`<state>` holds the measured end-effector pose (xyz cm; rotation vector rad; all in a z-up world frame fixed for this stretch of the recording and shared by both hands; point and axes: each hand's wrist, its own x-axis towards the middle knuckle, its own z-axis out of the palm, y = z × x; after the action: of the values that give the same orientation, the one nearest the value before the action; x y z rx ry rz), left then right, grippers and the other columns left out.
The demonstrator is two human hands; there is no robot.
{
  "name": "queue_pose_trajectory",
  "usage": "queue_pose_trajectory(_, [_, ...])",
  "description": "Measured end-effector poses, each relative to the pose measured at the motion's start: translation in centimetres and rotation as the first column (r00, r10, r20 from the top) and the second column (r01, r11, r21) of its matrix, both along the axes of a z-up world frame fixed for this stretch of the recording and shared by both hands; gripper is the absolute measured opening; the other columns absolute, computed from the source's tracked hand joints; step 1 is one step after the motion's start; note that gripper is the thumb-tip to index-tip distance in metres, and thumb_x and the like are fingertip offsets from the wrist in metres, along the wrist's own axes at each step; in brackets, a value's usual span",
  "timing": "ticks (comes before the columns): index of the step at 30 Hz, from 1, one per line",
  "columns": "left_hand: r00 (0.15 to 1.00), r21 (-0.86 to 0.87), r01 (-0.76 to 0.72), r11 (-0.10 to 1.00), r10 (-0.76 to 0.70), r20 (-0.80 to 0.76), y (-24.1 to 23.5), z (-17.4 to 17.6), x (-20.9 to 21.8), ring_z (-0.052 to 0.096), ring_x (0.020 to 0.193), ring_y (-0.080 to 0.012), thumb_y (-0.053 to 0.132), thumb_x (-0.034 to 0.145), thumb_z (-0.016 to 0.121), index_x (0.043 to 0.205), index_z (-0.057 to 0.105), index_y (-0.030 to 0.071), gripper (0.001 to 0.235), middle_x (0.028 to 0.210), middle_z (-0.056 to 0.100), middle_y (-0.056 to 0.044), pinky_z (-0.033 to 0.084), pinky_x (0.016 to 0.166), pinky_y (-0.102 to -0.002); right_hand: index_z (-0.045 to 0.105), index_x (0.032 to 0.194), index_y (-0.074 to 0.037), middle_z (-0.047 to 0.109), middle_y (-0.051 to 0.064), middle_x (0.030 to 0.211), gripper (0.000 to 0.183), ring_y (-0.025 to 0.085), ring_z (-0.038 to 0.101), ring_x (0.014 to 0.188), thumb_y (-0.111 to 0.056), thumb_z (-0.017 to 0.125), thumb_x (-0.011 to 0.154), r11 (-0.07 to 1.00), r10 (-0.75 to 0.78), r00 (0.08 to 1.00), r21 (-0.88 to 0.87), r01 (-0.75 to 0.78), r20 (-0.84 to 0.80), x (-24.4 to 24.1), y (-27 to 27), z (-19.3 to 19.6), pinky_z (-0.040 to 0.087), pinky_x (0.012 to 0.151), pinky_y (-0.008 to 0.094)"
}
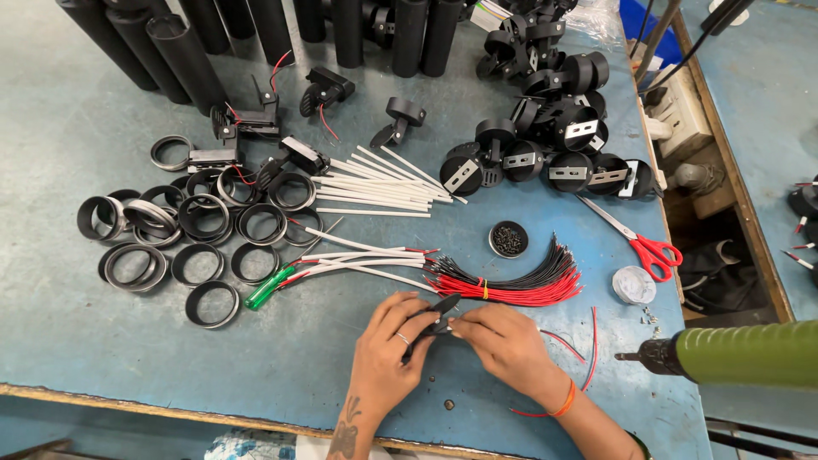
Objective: The person assembles electronic components at a workbench. They insert white plastic rods into black plastic housings, connect red and black wires, and use a green heat gun to shrink tubing around the connections. The person handles multiple components and wires in a repetitive assembly sequence.
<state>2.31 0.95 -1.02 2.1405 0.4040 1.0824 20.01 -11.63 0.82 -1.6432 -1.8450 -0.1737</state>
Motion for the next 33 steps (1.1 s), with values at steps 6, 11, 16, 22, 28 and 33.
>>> queue_pose_trajectory(6, [1.0,-0.018,-0.029,0.999,0.029,-0.007,0.0,-0.1,0.0,0.064,0.121,-0.0332,0.003,0.077,0.079,0.11,0.07,0.009,0.035,0.117,0.069,-0.008,0.057,0.091,-0.041,0.071,0.111,-0.003,0.069,0.012,0.101,0.037,0.029,0.068,0.086,-0.012,0.079,0.076,0.999,-0.047,0.999,0.027,0.046,0.022,-0.2,0.3,0.9,0.056,0.071,0.038])
queue_pose_trajectory(11, [0.998,-0.038,-0.052,0.998,0.053,0.028,0.1,0.0,-0.1,0.064,0.119,-0.0325,0.004,0.077,0.08,0.11,0.069,0.009,0.035,0.116,0.068,-0.008,0.056,0.093,-0.042,0.073,0.097,-0.009,0.069,0.004,0.091,0.019,0.022,0.068,0.076,-0.007,0.08,0.08,0.993,-0.107,0.994,0.054,0.105,0.031,0.4,0.3,1.2,0.054,0.063,0.034])
queue_pose_trajectory(16, [0.998,-0.032,-0.049,0.998,0.05,0.026,0.1,-0.1,-0.2,0.064,0.119,-0.0331,0.004,0.077,0.079,0.11,0.07,0.009,0.035,0.116,0.068,-0.008,0.056,0.092,-0.042,0.073,0.099,-0.005,0.069,0.005,0.09,0.022,0.022,0.066,0.073,-0.007,0.078,0.078,0.999,-0.045,0.992,0.032,0.042,0.119,0.9,0.0,0.9,0.053,0.061,0.035])
queue_pose_trajectory(22, [0.998,0.008,-0.065,0.998,0.064,0.015,-0.1,0.0,-0.1,0.064,0.118,-0.033,0.003,0.077,0.079,0.111,0.07,0.009,0.035,0.115,0.068,-0.008,0.056,0.09,-0.042,0.069,0.101,-0.006,0.065,0.007,0.092,0.019,0.026,0.065,0.076,-0.013,0.075,0.084,0.996,-0.025,0.989,-0.079,0.037,0.147,0.9,-0.2,1.0,0.051,0.066,0.039])
queue_pose_trajectory(28, [0.998,0.01,-0.059,0.998,0.059,0.001,-0.1,0.0,-0.1,0.064,0.118,-0.0317,0.003,0.076,0.079,0.111,0.071,0.01,0.036,0.115,0.068,-0.007,0.057,0.089,-0.041,0.069,0.105,-0.004,0.062,0.009,0.089,0.028,0.027,0.064,0.071,-0.018,0.078,0.082,0.987,-0.079,0.994,-0.135,0.09,0.081,0.5,-0.4,0.6,0.05,0.061,0.039])
queue_pose_trajectory(33, [0.999,0.006,-0.047,0.999,0.047,0.007,-0.1,0.1,-0.1,0.064,0.119,-0.0314,0.002,0.074,0.08,0.111,0.07,0.01,0.038,0.116,0.068,-0.006,0.057,0.089,-0.041,0.069,0.097,-0.009,0.066,0.005,0.094,0.019,0.022,0.066,0.072,-0.015,0.078,0.082,0.998,-0.064,0.994,0.004,0.064,0.089,0.4,-0.3,0.3,0.051,0.06,0.036])
